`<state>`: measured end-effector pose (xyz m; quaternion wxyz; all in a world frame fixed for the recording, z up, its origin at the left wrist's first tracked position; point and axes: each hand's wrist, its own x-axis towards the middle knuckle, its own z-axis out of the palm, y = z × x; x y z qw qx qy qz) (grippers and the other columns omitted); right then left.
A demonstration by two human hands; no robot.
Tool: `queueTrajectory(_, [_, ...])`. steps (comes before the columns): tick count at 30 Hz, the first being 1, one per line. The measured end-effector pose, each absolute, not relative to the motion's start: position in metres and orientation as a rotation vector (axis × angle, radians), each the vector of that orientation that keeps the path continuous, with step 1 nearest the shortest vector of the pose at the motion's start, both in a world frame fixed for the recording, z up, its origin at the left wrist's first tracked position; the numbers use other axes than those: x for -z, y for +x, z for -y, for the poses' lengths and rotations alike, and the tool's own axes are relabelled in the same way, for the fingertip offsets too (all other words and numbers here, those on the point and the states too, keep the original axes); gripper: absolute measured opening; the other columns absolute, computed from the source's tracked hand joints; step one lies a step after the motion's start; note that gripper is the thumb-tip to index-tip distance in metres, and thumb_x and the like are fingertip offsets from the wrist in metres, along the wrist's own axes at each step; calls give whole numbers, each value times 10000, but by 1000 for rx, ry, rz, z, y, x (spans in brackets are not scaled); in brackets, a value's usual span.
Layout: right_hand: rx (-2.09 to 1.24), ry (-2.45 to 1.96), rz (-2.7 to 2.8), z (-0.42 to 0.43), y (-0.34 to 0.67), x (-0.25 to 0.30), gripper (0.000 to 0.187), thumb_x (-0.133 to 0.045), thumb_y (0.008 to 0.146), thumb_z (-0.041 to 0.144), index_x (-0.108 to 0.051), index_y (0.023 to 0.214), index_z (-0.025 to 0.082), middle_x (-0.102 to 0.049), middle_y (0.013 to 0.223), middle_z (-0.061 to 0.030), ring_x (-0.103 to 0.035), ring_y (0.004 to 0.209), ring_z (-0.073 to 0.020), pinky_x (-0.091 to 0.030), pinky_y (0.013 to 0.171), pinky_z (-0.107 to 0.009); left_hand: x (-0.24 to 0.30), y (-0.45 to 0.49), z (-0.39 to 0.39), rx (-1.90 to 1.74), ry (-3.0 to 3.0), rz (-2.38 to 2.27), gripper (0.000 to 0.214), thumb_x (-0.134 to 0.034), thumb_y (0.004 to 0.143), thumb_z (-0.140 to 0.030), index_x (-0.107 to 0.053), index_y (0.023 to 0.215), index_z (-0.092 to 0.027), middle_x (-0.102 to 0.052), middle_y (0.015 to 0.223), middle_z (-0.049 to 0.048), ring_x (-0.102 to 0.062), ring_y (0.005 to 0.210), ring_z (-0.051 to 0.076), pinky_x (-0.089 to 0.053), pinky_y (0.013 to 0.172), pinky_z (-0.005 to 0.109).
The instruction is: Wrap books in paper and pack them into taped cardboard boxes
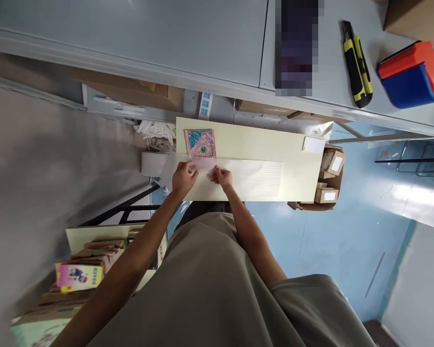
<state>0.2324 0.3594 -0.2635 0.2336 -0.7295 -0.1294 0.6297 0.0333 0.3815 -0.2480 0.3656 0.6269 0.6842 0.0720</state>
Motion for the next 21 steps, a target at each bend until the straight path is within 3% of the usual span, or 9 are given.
queueTrajectory(3, [-1751,-2017,332,-362,236,259,599,-756,1114,686,-740,778,190,-846,727,-66,-769,567,-140,-561,512,-209,249,45,-419,-275,1584,-1883,541,-753,1022,-411,-657,1490,-157,-682,1579,286,-736,1400,460,-628,1145,533])
queueTrajectory(8, [-1797,-2023,296,-366,239,254,551,-737,1158,596,-763,792,185,-862,742,-73,-801,600,-149,-541,512,-200,261,61,-485,-117,1260,-2057,690,-848,898,-350,-662,1487,-41,-710,1509,363,-748,1340,541,-596,1158,621])
queueTrajectory(11, [-1811,-2001,269,-368,240,253,543,-748,1153,590,-779,796,183,-875,769,-80,-832,661,-159,-584,570,-206,267,55,-509,-48,1208,-1963,420,-886,821,-296,-795,1183,-102,-826,1263,288,-782,1264,505,-595,1127,575])
queueTrajectory(14, [-1863,-1942,248,-368,244,253,521,-761,1150,579,-803,819,178,-877,778,-76,-837,688,-158,-627,626,-213,265,49,-522,-93,1274,-1876,152,-840,869,-314,-776,918,-185,-848,1016,155,-813,1108,388,-598,1056,460])
queueTrajectory(17, [-1908,-1905,226,-370,246,253,498,-733,1183,506,-810,819,174,-866,763,-68,-827,692,-153,-645,640,-216,249,53,-530,-290,1398,-1852,114,-786,912,-300,-754,889,-194,-808,958,79,-780,1006,285,-581,1019,375])
queueTrajectory(21, [-1962,-1889,207,-374,246,256,521,-706,1198,487,-795,793,173,-853,745,-69,-811,682,-152,-664,650,-228,200,71,-534,-590,1596,-1752,146,-718,967,-237,-792,1026,-126,-755,1073,75,-724,999,205,-552,995,330])
